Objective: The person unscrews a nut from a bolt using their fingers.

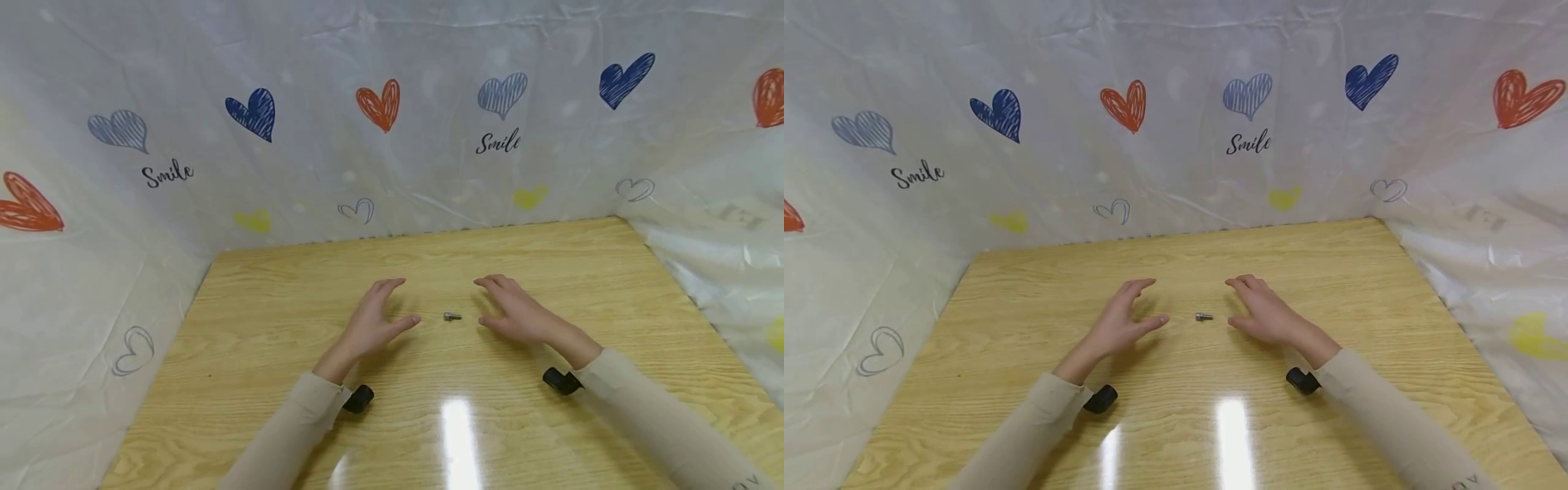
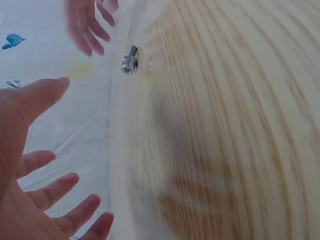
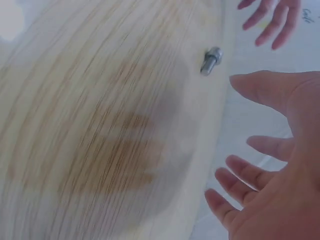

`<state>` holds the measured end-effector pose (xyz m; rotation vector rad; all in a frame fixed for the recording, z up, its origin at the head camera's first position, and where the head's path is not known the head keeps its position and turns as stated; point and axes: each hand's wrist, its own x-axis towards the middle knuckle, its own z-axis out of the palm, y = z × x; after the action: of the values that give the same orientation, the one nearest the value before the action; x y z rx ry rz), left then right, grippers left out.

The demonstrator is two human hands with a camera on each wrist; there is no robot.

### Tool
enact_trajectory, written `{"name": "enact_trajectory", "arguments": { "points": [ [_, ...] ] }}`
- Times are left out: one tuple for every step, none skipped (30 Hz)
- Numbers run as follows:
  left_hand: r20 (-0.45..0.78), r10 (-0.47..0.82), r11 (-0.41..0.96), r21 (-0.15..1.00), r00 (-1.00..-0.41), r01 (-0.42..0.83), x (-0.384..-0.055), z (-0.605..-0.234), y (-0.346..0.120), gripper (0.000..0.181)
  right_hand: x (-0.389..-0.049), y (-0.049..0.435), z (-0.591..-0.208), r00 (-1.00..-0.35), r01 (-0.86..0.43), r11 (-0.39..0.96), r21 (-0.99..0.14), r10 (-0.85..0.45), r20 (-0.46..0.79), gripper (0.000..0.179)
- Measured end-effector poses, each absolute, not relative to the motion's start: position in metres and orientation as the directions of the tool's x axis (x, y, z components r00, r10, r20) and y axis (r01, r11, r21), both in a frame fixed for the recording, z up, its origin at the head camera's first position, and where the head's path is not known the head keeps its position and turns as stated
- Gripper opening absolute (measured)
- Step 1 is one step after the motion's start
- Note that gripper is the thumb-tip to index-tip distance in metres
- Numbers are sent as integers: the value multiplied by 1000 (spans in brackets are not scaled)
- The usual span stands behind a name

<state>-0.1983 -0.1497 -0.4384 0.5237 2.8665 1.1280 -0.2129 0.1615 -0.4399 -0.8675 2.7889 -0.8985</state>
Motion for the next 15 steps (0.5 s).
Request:
{"name": "enact_trajectory", "arguments": {
  "points": [
    [94,321,675,675,-942,297,-199,-438,-148,78,-214,159,-439,-837,-480,652,-587,-541,83,68],
    [86,329,667,683,-940,296,-199,-438,-147,77,-215,157,-439,-838,-469,638,-610,-541,79,67],
    [74,335,665,687,-939,291,-200,-439,-146,76,-217,156,-439,-836,-463,624,-629,-543,78,65],
    [62,342,664,689,-938,288,-200,-439,-144,75,-218,154,-438,-835,-453,608,-652,-545,73,63],
    [50,348,665,691,-936,284,-200,-439,-143,74,-219,152,-438,-834,-446,593,-670,-547,70,61],
    [41,354,661,696,-934,281,-200,-439,-142,74,-219,151,-438,-833,-436,578,-690,-550,65,59],
    [35,359,658,700,-933,279,-200,-440,-142,73,-220,150,-438,-832,-424,567,-706,-551,57,57],
    [28,364,656,702,-931,277,-200,-440,-141,72,-221,149,-438,-832,-414,560,-718,-553,49,56],
    [22,368,654,705,-930,275,-201,-441,-140,72,-222,148,-439,-833,-403,554,-728,-552,41,54],
    [19,372,649,710,-928,274,-201,-441,-139,71,-222,147,-439,-835,-388,551,-739,-549,28,53],
    [19,374,645,713,-927,275,-202,-442,-138,71,-223,146,-440,-837,-377,551,-745,-546,19,52],
    [18,377,644,714,-926,275,-202,-442,-138,70,-224,146,-441,-840,-367,551,-749,-543,13,52],
    [16,377,643,715,-926,274,-202,-442,-137,69,-225,145,-442,-842,-359,551,-753,-539,8,51],
    [12,375,644,717,-927,269,-203,-443,-136,69,-225,144,-443,-845,-351,550,-758,-535,4,50],
    [9,371,644,718,-929,264,-203,-443,-135,68,-226,144,-444,-847,-346,547,-762,-532,2,49]
  ]
}}
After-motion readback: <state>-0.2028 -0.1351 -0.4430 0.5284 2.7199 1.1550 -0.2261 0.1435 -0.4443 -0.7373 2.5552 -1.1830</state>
